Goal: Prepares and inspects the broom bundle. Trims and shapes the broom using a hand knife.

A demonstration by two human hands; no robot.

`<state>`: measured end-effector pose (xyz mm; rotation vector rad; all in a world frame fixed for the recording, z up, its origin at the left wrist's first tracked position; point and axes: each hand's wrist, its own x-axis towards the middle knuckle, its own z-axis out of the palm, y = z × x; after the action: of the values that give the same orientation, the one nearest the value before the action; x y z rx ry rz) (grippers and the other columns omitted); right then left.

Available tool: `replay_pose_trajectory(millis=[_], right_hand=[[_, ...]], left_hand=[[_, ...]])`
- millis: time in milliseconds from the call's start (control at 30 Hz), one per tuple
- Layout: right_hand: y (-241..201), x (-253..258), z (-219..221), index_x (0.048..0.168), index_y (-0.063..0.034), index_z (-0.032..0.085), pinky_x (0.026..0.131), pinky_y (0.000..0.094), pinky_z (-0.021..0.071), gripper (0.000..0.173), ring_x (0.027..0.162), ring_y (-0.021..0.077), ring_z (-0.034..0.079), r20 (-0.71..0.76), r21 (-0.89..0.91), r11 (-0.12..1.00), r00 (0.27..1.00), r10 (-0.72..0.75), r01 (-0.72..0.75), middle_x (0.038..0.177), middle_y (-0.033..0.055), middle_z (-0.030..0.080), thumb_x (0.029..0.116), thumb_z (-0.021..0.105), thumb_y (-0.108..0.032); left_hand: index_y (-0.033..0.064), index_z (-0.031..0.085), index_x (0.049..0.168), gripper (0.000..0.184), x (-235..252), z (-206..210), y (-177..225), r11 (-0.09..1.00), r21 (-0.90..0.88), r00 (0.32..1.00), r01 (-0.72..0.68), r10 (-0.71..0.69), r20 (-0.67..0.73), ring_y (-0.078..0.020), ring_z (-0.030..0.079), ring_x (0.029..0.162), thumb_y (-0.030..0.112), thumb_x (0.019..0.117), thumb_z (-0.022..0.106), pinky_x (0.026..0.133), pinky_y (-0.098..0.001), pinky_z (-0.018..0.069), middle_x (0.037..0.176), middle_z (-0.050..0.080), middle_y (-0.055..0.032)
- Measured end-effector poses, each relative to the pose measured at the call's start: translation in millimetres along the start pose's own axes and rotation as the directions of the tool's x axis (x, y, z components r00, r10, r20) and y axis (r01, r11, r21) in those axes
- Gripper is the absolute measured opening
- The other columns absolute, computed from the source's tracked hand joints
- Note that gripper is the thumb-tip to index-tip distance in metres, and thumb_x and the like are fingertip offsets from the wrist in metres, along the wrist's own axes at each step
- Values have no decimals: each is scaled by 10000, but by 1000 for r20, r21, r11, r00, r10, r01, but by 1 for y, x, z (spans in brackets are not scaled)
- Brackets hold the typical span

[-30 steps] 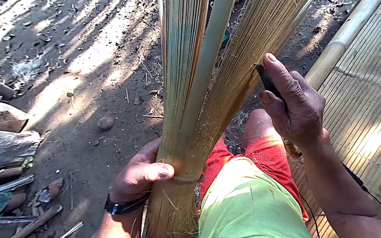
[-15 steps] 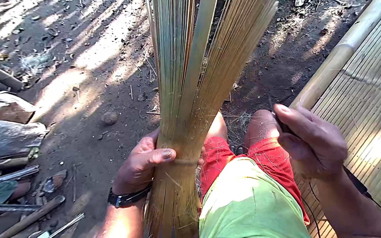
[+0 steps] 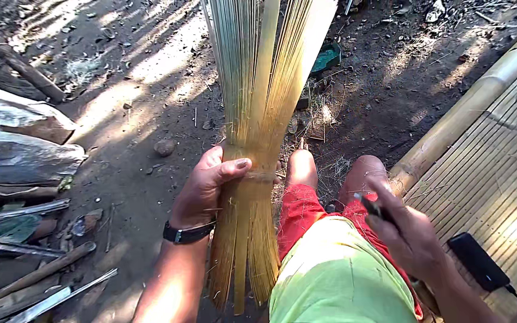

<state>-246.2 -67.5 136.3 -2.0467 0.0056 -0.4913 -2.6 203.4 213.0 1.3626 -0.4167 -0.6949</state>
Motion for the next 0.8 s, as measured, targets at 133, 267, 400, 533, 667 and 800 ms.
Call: replay_pose_trajectory(millis=[133, 267, 400, 533, 667, 800], right_hand=[[-5, 31, -16, 1619, -348, 305, 640, 272, 553, 620, 734, 65, 593, -177, -21, 999, 984, -31, 27, 975, -4, 623, 1052, 554, -316], [-12, 53, -27, 1624, -345, 296, 594, 266, 543, 624, 700, 60, 577, -267, -28, 996, 960, -89, 84, 997, -14, 613, 1055, 547, -288], [-16, 63, -40, 1626, -306, 307, 555, 248, 534, 616, 662, 56, 572, -318, -95, 986, 935, -159, 135, 957, -10, 627, 1059, 545, -277], [-18, 73, -51, 1634, -260, 301, 516, 244, 527, 621, 636, 52, 557, -327, -129, 984, 931, -162, 126, 949, -6, 622, 1059, 536, -275], [-16, 78, -53, 1641, -220, 284, 493, 263, 511, 628, 622, 69, 538, -324, -144, 983, 932, -160, 119, 927, 11, 593, 1063, 525, -261], [-19, 83, -49, 1644, -223, 270, 483, 250, 502, 646, 611, 65, 528, -320, -71, 986, 933, -167, 152, 899, -3, 587, 1058, 541, -243]], left_hand=[[133, 615, 1302, 460, -12, 15, 6, 991, 133, 998, -17, 9, 58, -209, 752, 812, 222, 867, 735, 679, -390, 653, 1004, 740, -127], [124, 588, 1366, 533, -25, 27, 5, 985, 164, 986, -50, 23, 163, -267, 743, 944, 151, 865, 769, 829, -442, 645, 1106, 727, -149], [121, 625, 1313, 531, -37, 45, 5, 956, 279, 990, -86, 51, 132, -141, 740, 951, 205, 837, 844, 859, -303, 631, 1087, 754, -28], [114, 628, 1312, 520, -38, 48, 1, 958, 270, 980, -93, 40, 196, -158, 737, 963, 216, 848, 839, 868, -319, 631, 1098, 749, -39], [113, 619, 1331, 519, -38, 44, -1, 964, 242, 968, -110, 48, 248, -194, 729, 999, 211, 864, 822, 893, -368, 629, 1134, 735, -66], [107, 619, 1338, 505, -35, 25, -5, 981, 163, 944, -108, 49, 326, -262, 732, 993, 192, 874, 799, 878, -441, 634, 1144, 725, -124]])
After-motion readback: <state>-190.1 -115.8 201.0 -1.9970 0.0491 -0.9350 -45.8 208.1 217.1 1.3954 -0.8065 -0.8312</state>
